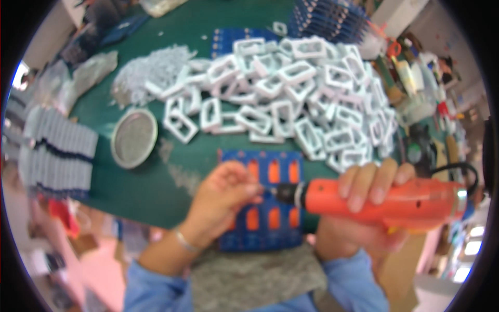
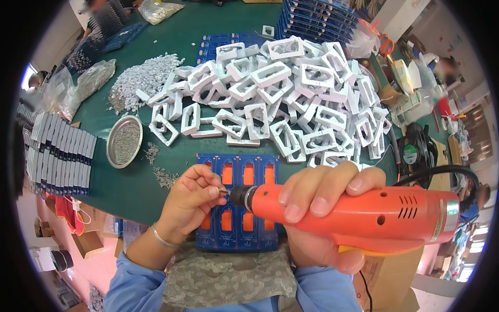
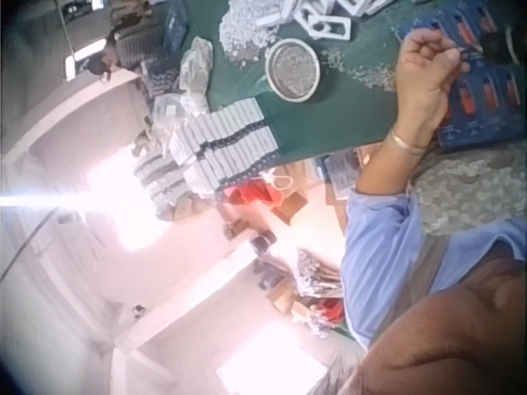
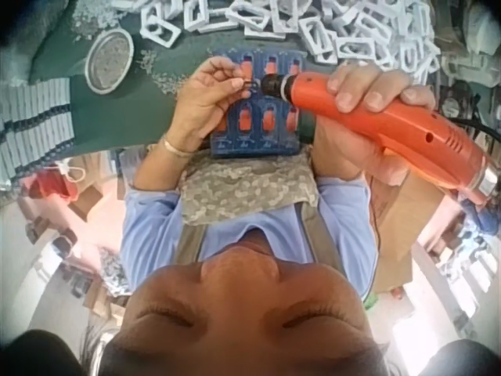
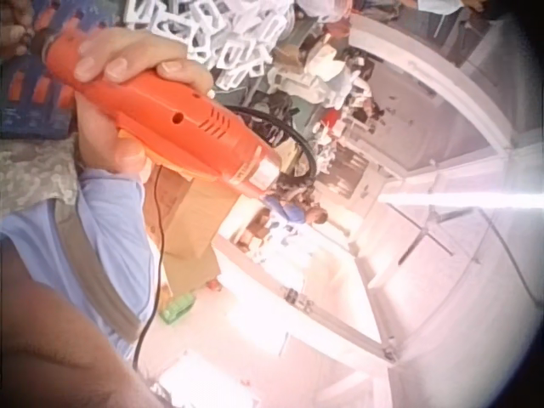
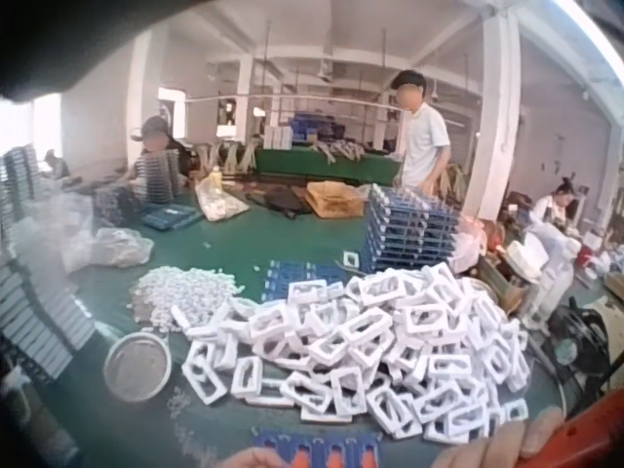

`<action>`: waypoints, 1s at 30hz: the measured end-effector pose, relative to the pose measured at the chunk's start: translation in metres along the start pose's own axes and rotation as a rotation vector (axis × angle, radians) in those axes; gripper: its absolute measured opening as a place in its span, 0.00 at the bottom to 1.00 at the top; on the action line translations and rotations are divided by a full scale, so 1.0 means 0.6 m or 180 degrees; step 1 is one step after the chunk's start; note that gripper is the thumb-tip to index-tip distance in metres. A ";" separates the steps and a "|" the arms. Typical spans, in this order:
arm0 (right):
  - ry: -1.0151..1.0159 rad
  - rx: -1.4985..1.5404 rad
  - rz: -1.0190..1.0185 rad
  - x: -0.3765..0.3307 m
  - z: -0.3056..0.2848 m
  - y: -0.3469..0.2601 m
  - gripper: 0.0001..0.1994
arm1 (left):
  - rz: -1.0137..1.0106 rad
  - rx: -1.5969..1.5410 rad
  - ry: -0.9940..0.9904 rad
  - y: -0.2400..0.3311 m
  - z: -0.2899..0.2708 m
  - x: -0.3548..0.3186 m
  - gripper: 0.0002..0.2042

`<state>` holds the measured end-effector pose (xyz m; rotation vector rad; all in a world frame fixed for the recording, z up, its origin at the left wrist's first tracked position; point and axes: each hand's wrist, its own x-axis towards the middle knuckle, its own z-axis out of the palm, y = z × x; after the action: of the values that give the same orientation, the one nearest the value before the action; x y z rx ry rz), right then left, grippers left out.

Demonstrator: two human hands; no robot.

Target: Assembling components into an LED panel using an electric screwdriver.

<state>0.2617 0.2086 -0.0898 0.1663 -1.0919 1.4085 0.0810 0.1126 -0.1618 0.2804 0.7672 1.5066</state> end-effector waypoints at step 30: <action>-0.0070 0.0017 -0.0185 0.003 -0.024 -0.022 0.34 | -0.0116 0.0299 0.0169 -0.027 0.023 0.011 0.15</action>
<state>0.2793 0.2164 -0.0897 0.2163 -1.0933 1.3604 0.1014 0.1215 -0.1634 0.2961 0.8827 1.4505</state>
